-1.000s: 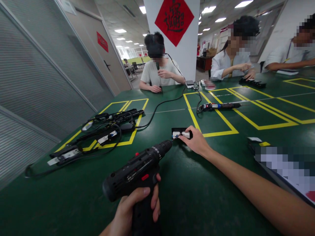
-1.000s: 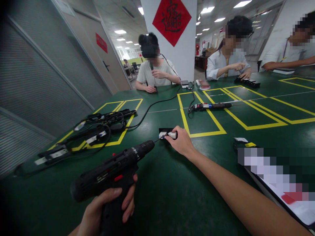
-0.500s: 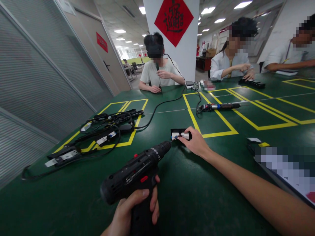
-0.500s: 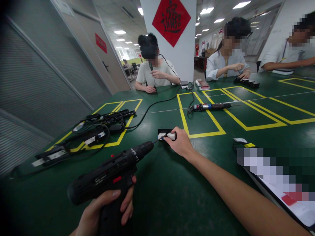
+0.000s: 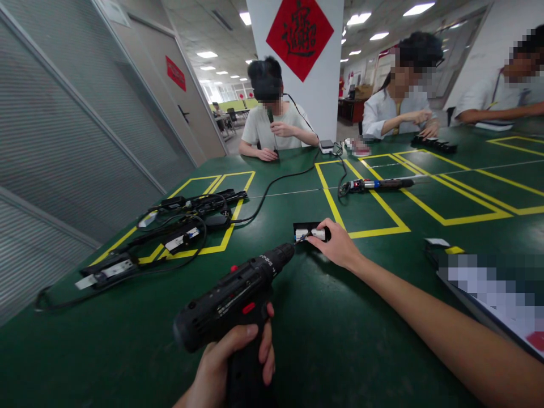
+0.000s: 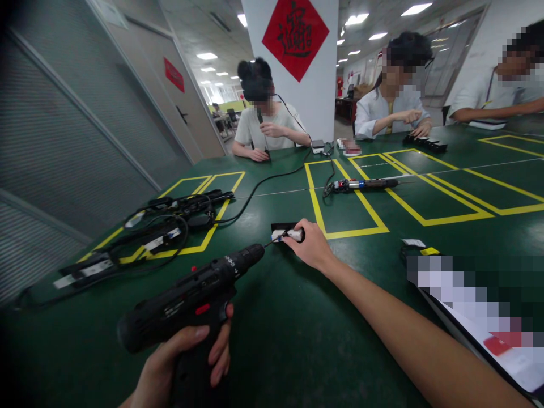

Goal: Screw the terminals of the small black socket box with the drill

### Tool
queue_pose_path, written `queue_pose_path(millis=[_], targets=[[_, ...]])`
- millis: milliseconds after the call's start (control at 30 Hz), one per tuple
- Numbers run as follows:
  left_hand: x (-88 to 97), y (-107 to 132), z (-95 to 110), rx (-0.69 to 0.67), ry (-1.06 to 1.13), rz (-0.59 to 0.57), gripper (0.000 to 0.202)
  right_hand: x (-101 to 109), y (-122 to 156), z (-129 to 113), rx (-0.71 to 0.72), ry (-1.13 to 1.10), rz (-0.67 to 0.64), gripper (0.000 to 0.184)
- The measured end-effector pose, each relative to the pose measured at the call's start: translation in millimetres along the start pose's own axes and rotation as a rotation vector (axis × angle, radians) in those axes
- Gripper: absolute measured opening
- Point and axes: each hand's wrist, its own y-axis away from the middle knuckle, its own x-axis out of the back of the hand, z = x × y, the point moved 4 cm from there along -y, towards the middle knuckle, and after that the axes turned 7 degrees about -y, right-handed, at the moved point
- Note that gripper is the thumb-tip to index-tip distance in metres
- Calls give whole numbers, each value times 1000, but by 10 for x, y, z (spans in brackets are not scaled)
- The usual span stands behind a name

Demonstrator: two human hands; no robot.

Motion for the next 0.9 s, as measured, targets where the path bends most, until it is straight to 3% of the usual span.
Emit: queue_pose_path(millis=[900], targets=[[-92, -7, 19, -47, -50, 32, 27, 14, -25, 37, -5, -26, -40, 25]])
